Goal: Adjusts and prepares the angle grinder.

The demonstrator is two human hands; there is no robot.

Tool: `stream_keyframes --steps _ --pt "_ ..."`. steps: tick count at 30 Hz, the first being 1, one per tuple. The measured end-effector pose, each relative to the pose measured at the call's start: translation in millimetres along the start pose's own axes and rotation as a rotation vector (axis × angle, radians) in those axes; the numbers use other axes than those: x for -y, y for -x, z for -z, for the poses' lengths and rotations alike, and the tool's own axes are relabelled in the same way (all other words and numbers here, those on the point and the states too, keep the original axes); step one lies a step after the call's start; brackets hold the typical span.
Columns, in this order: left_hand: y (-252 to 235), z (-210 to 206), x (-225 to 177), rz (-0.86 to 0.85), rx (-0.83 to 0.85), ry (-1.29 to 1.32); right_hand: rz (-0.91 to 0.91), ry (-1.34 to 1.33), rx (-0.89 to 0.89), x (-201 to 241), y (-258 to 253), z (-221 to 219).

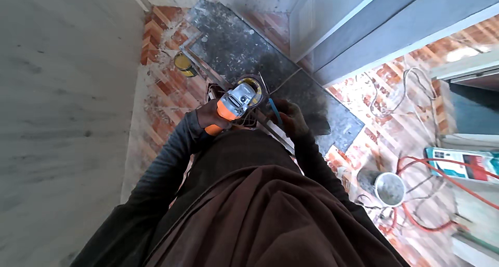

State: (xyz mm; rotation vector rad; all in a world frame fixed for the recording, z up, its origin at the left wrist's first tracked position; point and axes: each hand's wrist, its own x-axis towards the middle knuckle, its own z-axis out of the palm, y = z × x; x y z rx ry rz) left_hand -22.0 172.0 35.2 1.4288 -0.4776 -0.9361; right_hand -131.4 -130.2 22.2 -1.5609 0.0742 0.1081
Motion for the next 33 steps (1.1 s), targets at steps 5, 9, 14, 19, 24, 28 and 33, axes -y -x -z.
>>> stream_keyframes --steps 5,9,14,19,24,28,33 --pt "0.8 0.0 2.3 -0.037 0.034 -0.041 -0.032 0.063 0.033 4.0 5.4 6.1" --pt "-0.4 -4.7 2.7 -0.080 0.055 -0.089 -0.083 0.165 0.153 10.5 6.1 18.1" --pt "-2.5 -5.6 5.4 -0.097 0.105 -0.155 -0.109 0.123 0.211 12.7 6.0 28.9" --pt "-2.9 -6.1 8.8 -0.121 0.112 -0.218 -0.106 0.108 0.165 15.2 7.6 26.9" --pt "-1.9 -0.3 14.8 -0.138 0.134 -0.210 -0.102 0.020 0.085 17.8 13.9 17.8" --pt "-0.1 1.6 21.2 -0.182 0.215 -0.026 -0.111 0.041 0.099 16.2 22.1 20.9" --pt "2.3 -2.8 18.6 -0.087 0.121 -0.191 -0.234 0.101 0.215 2.9 21.4 21.5"
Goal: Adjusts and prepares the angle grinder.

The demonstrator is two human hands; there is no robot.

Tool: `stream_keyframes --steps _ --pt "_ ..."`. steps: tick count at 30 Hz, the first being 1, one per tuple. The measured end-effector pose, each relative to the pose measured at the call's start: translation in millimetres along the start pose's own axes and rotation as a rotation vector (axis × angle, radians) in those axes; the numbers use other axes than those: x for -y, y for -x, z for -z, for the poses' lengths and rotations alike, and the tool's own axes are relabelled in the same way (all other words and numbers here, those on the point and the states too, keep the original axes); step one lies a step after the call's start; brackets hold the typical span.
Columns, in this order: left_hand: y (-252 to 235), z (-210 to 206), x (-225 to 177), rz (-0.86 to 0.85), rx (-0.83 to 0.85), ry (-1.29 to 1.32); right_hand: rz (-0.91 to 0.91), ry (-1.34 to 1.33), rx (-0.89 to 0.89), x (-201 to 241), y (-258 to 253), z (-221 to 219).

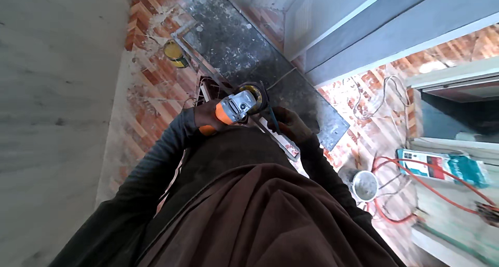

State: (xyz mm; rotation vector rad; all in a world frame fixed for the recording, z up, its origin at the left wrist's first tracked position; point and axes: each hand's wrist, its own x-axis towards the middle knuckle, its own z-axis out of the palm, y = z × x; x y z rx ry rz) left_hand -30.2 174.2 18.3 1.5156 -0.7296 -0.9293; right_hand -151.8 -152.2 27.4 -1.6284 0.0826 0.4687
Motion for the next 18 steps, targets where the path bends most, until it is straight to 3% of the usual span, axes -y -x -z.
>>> stream_keyframes --steps 3,11,18 --pt "-0.3 -0.2 -2.9 0.014 -0.043 -0.060 0.010 -0.033 0.044 3.0 -5.6 -5.1" --pt "6.5 17.0 -12.1 -0.034 0.079 -0.083 0.029 0.003 0.018 21.1 -3.4 -3.9" --pt "7.2 32.5 -18.0 0.069 0.116 -0.063 0.058 -0.055 -0.058 21.5 -7.1 -14.2"
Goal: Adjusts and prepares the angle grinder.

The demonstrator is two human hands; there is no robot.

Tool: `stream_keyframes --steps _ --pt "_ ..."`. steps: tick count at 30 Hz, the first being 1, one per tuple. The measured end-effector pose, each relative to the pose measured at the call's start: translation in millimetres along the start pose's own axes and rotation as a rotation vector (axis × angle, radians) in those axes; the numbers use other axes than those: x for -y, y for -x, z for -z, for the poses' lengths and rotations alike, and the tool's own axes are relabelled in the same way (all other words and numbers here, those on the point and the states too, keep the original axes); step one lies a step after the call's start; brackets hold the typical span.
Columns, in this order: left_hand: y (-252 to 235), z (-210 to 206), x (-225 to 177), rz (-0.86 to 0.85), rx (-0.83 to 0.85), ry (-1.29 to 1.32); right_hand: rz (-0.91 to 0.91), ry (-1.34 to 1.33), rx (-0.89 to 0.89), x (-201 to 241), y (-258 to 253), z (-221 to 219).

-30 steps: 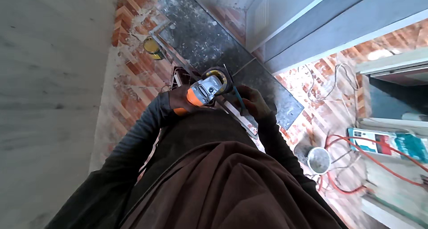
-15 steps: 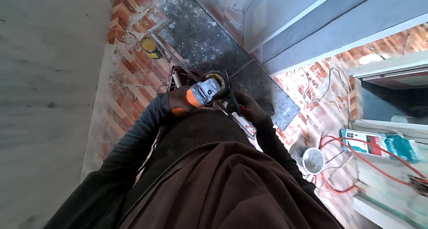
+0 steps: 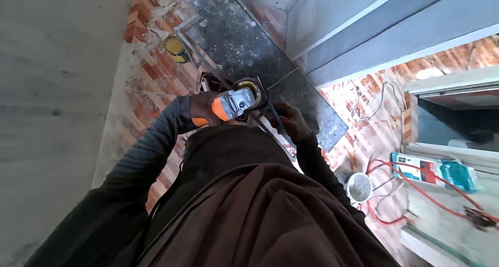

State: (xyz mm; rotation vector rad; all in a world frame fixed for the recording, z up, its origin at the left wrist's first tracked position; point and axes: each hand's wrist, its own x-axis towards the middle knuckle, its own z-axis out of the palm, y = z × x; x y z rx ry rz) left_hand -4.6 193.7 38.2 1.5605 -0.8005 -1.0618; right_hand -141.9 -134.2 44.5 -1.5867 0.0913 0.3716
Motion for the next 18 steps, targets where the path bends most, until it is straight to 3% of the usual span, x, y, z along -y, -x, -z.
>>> stream_keyframes --steps 4,8,12,18 --pt "1.7 3.8 1.7 -0.038 0.020 0.044 0.041 0.011 -0.039 -0.2 1.2 -3.5" --pt "2.4 6.4 5.9 -0.043 0.057 0.103 0.031 0.092 0.036 -1.1 -0.6 -0.6" --pt "2.8 8.8 5.5 -0.019 0.084 0.013 -0.026 0.018 0.131 -2.8 -2.8 -2.3" --pt "5.8 10.4 -6.3 0.028 0.101 -0.030 -0.020 0.007 0.089 0.8 -3.9 -8.6"
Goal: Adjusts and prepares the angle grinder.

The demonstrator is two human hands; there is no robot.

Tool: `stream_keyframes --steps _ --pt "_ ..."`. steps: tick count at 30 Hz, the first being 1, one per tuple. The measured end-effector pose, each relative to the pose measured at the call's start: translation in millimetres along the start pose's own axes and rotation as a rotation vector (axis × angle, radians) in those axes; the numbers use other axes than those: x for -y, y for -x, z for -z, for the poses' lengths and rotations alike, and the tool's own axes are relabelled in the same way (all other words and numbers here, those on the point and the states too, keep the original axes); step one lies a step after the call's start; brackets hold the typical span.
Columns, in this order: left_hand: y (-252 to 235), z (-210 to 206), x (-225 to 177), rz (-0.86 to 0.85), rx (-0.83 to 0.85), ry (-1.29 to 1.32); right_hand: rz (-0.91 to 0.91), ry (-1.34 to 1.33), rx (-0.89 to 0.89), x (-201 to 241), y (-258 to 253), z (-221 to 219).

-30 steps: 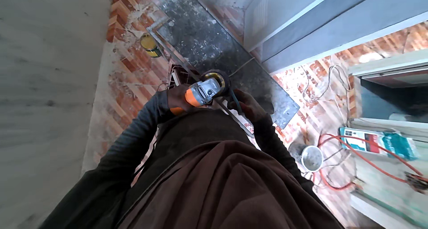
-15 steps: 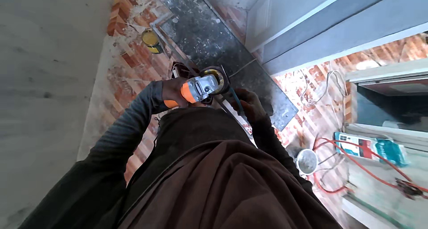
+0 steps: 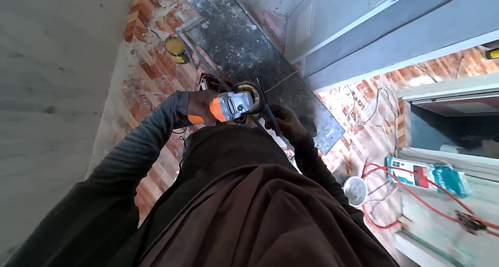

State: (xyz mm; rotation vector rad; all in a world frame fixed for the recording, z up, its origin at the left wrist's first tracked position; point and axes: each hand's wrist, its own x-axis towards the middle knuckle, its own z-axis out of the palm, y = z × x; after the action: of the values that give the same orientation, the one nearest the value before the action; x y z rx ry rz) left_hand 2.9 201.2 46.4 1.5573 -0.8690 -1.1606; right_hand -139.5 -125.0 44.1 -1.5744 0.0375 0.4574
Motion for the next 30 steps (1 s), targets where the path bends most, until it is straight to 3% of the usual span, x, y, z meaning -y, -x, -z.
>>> stream_keyframes --steps 8,15,20,24,30 --pt "5.9 1.8 -0.5 -0.016 -0.038 0.003 0.115 -0.023 -0.096 -8.8 0.1 -9.9" --pt "6.7 12.0 -1.6 -0.021 0.039 -0.105 0.025 0.051 0.035 2.9 0.3 -5.2" --pt "3.9 17.5 -15.1 0.053 0.074 -0.151 0.010 0.055 0.021 7.6 -0.9 -5.1" --pt "1.8 22.0 -20.5 0.076 0.067 -0.174 0.050 0.007 -0.059 3.2 -0.5 -10.2" --pt "-1.8 22.0 -14.6 0.010 -0.036 0.019 0.110 -0.150 -0.206 -26.7 -13.8 -26.5"
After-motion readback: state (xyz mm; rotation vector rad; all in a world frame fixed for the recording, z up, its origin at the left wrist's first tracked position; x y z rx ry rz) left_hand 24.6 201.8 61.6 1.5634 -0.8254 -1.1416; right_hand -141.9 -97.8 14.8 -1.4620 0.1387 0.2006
